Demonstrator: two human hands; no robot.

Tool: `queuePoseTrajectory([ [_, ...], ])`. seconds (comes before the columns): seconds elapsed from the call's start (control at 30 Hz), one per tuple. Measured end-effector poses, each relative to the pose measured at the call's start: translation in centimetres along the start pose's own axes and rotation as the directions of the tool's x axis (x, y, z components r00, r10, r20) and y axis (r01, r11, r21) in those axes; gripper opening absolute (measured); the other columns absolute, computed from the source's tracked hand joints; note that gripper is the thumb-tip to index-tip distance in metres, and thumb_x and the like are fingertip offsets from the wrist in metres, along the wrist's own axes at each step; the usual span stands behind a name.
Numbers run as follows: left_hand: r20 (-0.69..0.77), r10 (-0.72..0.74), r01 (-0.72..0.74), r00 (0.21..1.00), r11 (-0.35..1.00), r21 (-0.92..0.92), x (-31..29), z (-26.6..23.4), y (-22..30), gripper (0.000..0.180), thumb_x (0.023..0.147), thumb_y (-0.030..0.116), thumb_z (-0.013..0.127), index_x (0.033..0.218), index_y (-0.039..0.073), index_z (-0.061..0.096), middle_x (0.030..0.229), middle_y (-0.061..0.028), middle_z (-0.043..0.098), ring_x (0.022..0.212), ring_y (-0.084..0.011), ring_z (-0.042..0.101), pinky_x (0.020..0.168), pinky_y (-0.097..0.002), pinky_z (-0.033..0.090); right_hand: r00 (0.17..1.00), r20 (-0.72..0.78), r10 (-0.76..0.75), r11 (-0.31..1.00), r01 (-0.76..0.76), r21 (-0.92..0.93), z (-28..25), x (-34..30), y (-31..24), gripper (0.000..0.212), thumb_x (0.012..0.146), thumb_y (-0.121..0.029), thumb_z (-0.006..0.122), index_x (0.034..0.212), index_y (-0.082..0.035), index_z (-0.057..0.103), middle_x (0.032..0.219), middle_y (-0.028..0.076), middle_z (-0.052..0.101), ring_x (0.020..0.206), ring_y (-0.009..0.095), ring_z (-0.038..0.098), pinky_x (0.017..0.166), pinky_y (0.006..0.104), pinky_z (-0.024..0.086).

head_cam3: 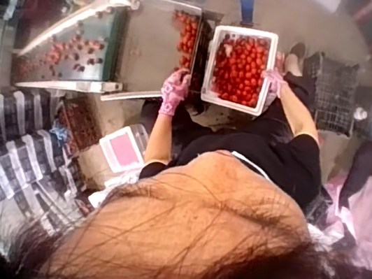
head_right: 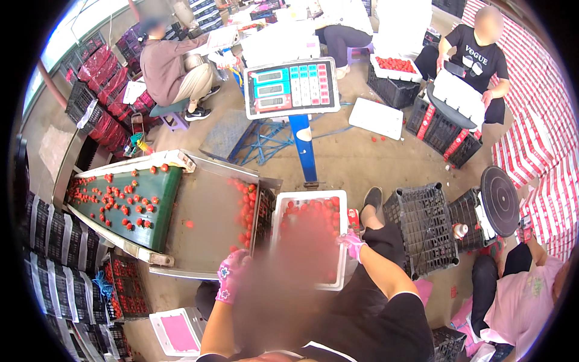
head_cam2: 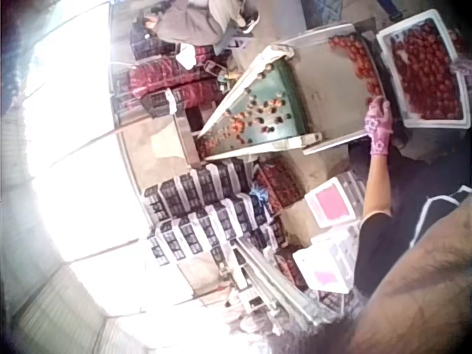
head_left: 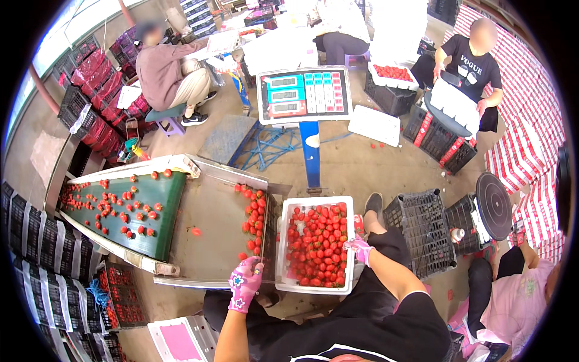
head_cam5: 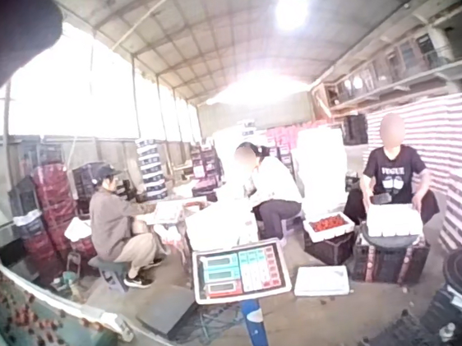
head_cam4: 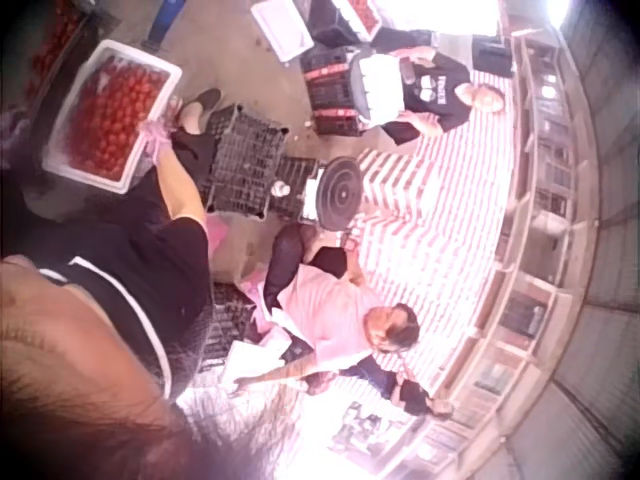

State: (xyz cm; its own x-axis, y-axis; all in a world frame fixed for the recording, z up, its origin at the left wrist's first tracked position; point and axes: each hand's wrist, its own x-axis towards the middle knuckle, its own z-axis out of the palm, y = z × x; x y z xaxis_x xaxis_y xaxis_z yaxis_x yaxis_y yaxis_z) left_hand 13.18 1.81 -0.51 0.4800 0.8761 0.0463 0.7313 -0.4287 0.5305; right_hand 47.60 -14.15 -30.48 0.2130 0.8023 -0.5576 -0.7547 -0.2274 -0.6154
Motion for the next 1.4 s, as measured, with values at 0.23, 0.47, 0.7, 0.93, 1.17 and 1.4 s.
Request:
queuePoseTrajectory([
  [0.23, -0.042, 0.055, -0.054, 0.998, 0.998, 0.016, -0.6, -1.2, 0.2, 0.018, 0.082, 0.024, 0.064, 0.095, 0.011, 0.066, 0.085, -0.0098, 0.067, 0.077, -0.0257, 0.066, 0.068, -0.0358, 0.052, 0.963, -0.078, -0.259, 0.966, 0.258, -0.014, 3.4, -3.4, -3.5, 0.026, 0.08, 0.003, 0.059, 0.102, -0.004, 0.047, 0.071, 0.001, 0.051, 0.065, 0.014, 0.055, 0.061, 0.0276, 0.047],
  [0.47, -0.034, 0.07, -0.069, 0.997, 0.997, 0.022, -0.4, -1.5, 0.1, 0.019, 0.082, 0.023, 0.065, 0.095, 0.01, 0.066, 0.087, -0.0101, 0.068, 0.078, -0.0262, 0.066, 0.069, -0.036, 0.052, 0.944, -0.144, -0.298, 0.933, 0.32, 0.167, 2.0, -4.7, -5.1, 0.014, 0.081, 0.001, 0.06, 0.091, -0.004, 0.052, 0.072, 0.004, 0.053, 0.07, 0.017, 0.054, 0.067, 0.0275, 0.046],
  [0.7, -0.031, 0.037, -0.036, 0.999, 0.999, 0.034, -0.7, -2.2, -0.1, 0.02, 0.082, 0.022, 0.064, 0.097, 0.009, 0.066, 0.088, -0.0104, 0.068, 0.078, -0.0255, 0.067, 0.07, -0.0349, 0.053, 0.913, -0.232, -0.335, 0.923, 0.368, 0.113, 4.8, -6.6, -6.3, 0.02, 0.081, -0.001, 0.061, 0.097, -0.004, 0.049, 0.076, 0.005, 0.053, 0.069, 0.016, 0.054, 0.064, 0.0275, 0.046],
  [0.93, -0.017, 0.033, -0.033, 0.999, 0.999, 0.011, -0.1, -1.7, 0.7, 0.021, 0.082, 0.022, 0.064, 0.098, 0.01, 0.067, 0.088, -0.0097, 0.068, 0.076, -0.024, 0.067, 0.069, -0.0338, 0.053, 0.955, -0.085, -0.284, 0.935, 0.295, 0.195, 1.6, -4.9, -5.0, 0.027, 0.081, 0.001, 0.06, 0.103, -0.003, 0.045, 0.074, 0.003, 0.051, 0.066, 0.016, 0.052, 0.061, 0.0287, 0.046],
  [1.17, -0.022, 0.063, -0.063, 0.998, 0.997, 0.034, -0.3, -2.5, -0.2, 0.018, 0.082, 0.023, 0.064, 0.096, 0.011, 0.066, 0.087, -0.0096, 0.068, 0.074, -0.0237, 0.067, 0.067, -0.0343, 0.053, 0.976, -0.001, -0.216, 0.976, 0.216, 0.017, 4.7, -5.3, -3.8, 0.032, 0.081, 0.004, 0.057, 0.108, -0.002, 0.041, 0.076, 0.006, 0.054, 0.069, 0.018, 0.059, 0.063, 0.0293, 0.051],
  [1.4, -0.034, -0.003, 0.004, 0.999, 1.0, 0.026, -0.4, -2.8, 0.5, 0.018, 0.082, 0.022, 0.064, 0.096, 0.012, 0.066, 0.087, -0.0097, 0.068, 0.076, -0.0242, 0.067, 0.068, -0.0344, 0.052, 0.99, 0.033, -0.137, 0.99, 0.138, -0.041, 5.2, -2.6, -1.8, 0.044, 0.079, 0.0, 0.064, 0.115, -0.006, 0.039, 0.077, 0.005, 0.055, 0.068, 0.017, 0.058, 0.059, 0.0301, 0.049],
])
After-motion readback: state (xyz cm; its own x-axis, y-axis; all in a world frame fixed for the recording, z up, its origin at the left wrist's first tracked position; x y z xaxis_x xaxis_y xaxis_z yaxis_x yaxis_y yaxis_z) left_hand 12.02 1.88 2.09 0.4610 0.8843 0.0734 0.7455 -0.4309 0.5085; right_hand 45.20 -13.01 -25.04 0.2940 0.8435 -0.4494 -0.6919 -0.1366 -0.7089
